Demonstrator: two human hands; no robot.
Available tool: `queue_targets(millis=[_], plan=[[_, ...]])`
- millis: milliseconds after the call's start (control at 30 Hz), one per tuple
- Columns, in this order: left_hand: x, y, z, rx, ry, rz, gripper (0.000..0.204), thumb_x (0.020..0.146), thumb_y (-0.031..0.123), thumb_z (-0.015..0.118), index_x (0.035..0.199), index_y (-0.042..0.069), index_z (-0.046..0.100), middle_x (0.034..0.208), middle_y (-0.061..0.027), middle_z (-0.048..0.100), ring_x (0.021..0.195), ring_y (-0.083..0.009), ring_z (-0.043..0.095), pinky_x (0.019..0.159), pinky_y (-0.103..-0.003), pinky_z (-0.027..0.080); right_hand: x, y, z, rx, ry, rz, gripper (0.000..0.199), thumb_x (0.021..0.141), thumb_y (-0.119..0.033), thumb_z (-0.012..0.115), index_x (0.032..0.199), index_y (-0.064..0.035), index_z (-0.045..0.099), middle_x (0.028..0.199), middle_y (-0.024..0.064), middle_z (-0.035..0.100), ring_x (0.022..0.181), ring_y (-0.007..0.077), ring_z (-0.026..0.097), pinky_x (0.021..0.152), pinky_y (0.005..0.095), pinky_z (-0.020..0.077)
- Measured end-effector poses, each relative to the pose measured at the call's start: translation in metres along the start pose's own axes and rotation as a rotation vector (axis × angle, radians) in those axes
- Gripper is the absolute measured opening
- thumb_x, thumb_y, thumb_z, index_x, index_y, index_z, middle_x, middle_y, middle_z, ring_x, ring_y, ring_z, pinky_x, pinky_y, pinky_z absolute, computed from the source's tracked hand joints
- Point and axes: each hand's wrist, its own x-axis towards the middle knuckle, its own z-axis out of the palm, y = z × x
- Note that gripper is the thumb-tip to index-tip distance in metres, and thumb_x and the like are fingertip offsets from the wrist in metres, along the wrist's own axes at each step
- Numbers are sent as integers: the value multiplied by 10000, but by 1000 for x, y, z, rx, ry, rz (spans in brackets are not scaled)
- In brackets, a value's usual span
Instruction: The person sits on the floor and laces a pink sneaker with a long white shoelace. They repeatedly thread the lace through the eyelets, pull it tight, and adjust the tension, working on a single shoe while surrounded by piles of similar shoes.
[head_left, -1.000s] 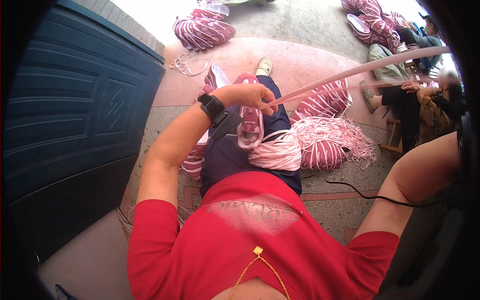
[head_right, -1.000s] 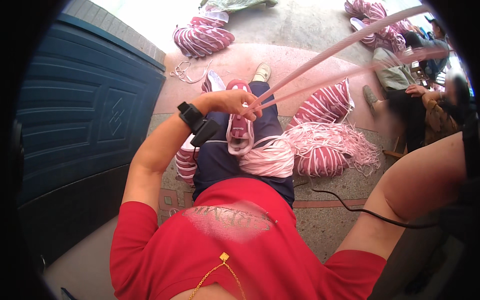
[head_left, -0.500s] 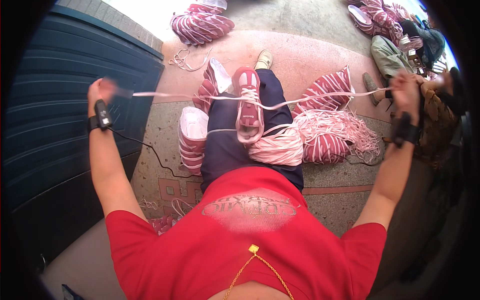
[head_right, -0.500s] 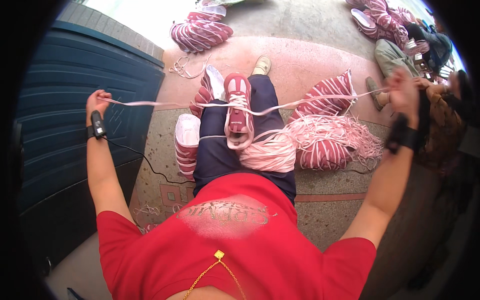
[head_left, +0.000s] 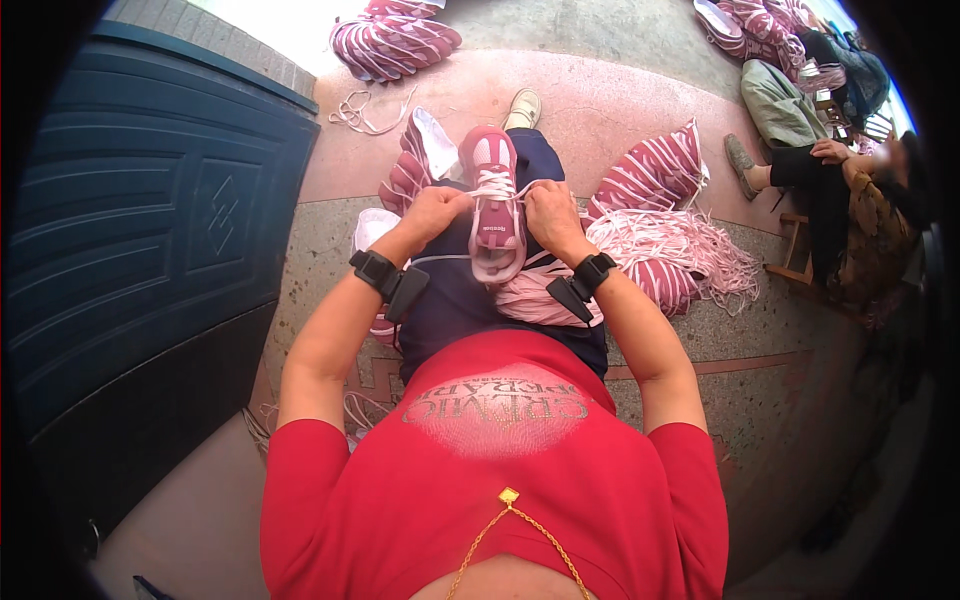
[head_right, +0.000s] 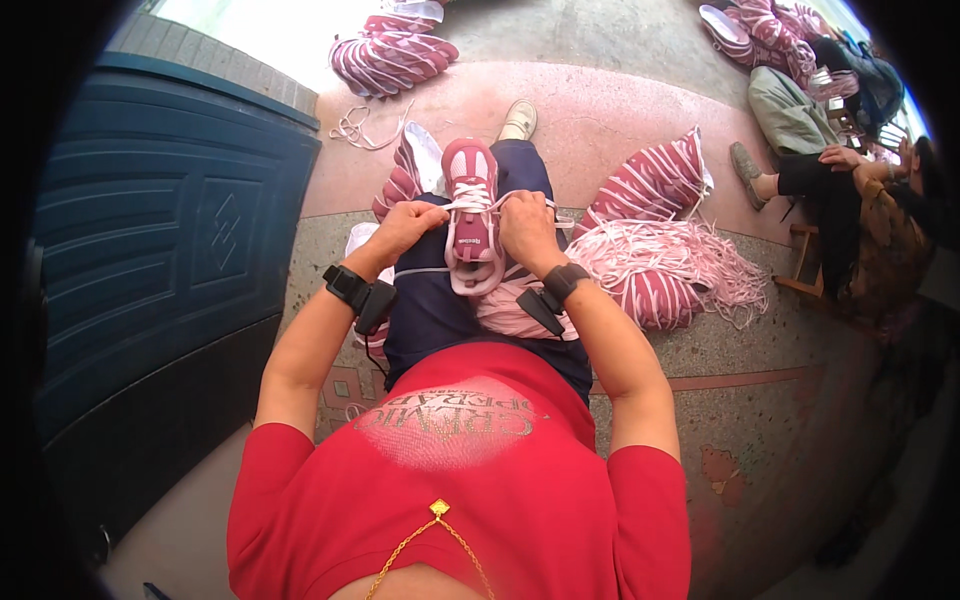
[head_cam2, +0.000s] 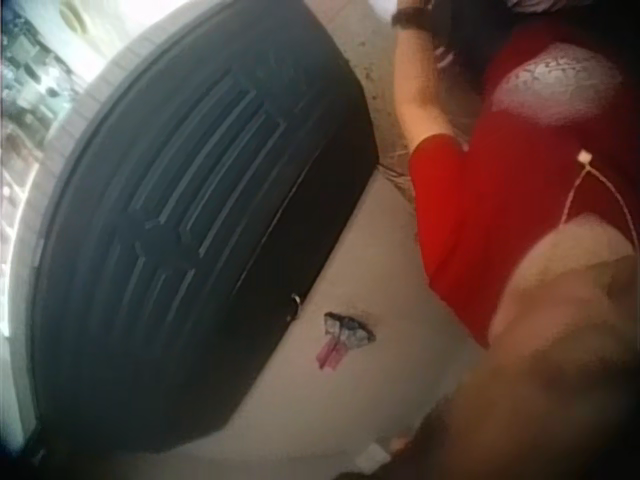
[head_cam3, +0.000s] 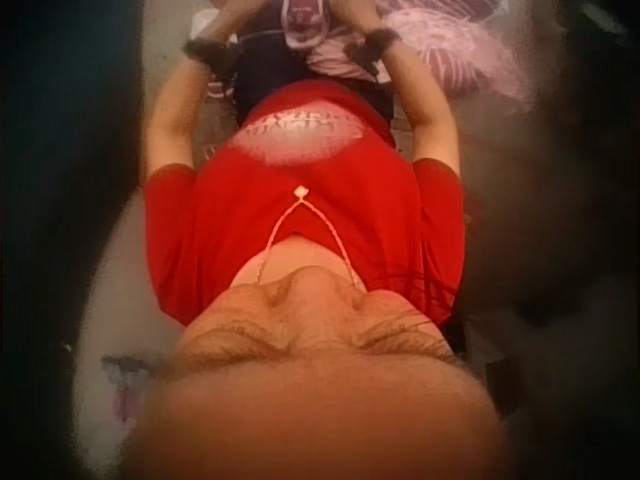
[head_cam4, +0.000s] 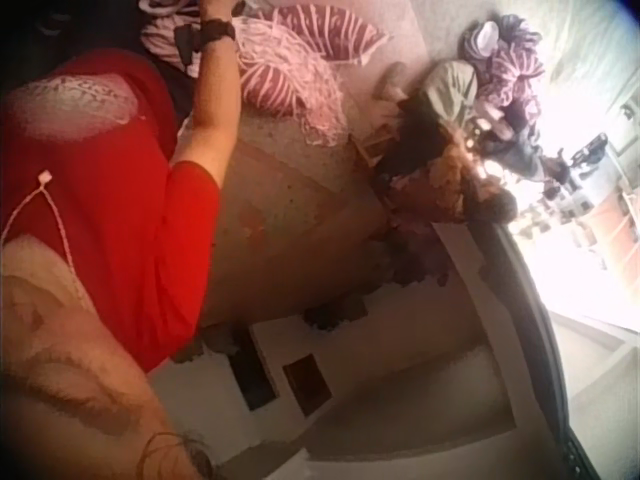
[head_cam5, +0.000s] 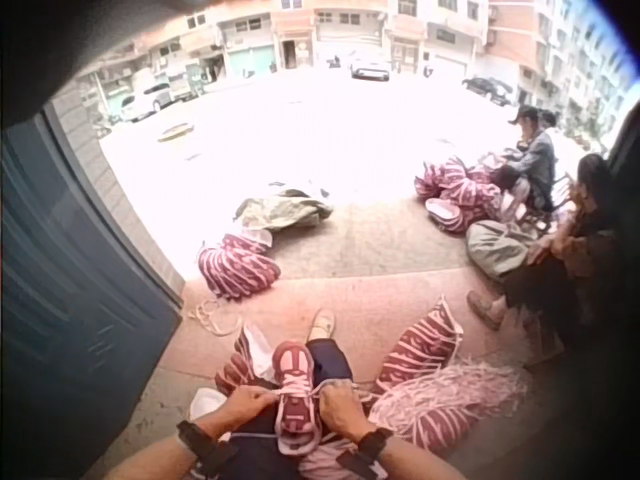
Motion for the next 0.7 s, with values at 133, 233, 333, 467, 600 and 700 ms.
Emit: queue_targets(millis=[133, 233, 333, 467, 600, 700], plan=[[-2, -10, 2, 56, 60, 56, 222, 873, 209, 604, 949, 18, 688, 720, 17, 609, 626, -51, 524, 558, -199, 402, 3, -6, -3, -20, -11, -13, 142, 806, -118, 521, 809, -43, 641, 1024, 99, 592, 977, 301, 516, 841, 434, 407], [-2, -16, 1, 145, 105, 95, 235, 866, 196, 601, 957, -8, 678, 713, -24, 632, 633, -87, 563, 572, -243, 439, 5, -4, 0, -53, 37, -186, 114, 782, -120, 550, 827, -79, 646, 1017, 74, 590, 966, 269, 518, 836, 413, 390], [-1, -28, 7, 440, 282, 242, 225, 856, 194, 587, 927, -1, 675, 717, -120, 654, 648, -210, 625, 595, -333, 476, 7, -7, -6, -113, 10, -234, 113, 814, -139, 561, 865, -96, 652, 989, 58, 593, 960, 256, 523, 825, 407, 393], [7, -24, 17, 653, 408, 373, 217, 857, 200, 554, 828, 8, 651, 778, -228, 620, 764, -393, 611, 668, -455, 479, 4, -9, -6, -140, 40, -60, 121, 816, -197, 601, 873, -103, 653, 933, 49, 588, 926, 255, 531, 797, 405, 406], [11, -23, 18, 690, 435, 409, 213, 857, 186, 549, 801, 1, 638, 756, -221, 619, 751, -388, 614, 662, -453, 480, 3, -15, -7, -183, 48, 3, 151, 808, -248, 623, 843, -108, 666, 890, 57, 591, 898, 265, 542, 772, 408, 417], [13, -19, 15, 669, 358, 436, 204, 852, 174, 546, 794, 0, 635, 743, -221, 617, 744, -390, 612, 666, -457, 480, 1, -11, -3, -159, 103, -33, 138, 785, -236, 632, 796, -102, 659, 856, 70, 595, 883, 254, 540, 757, 419, 403]])
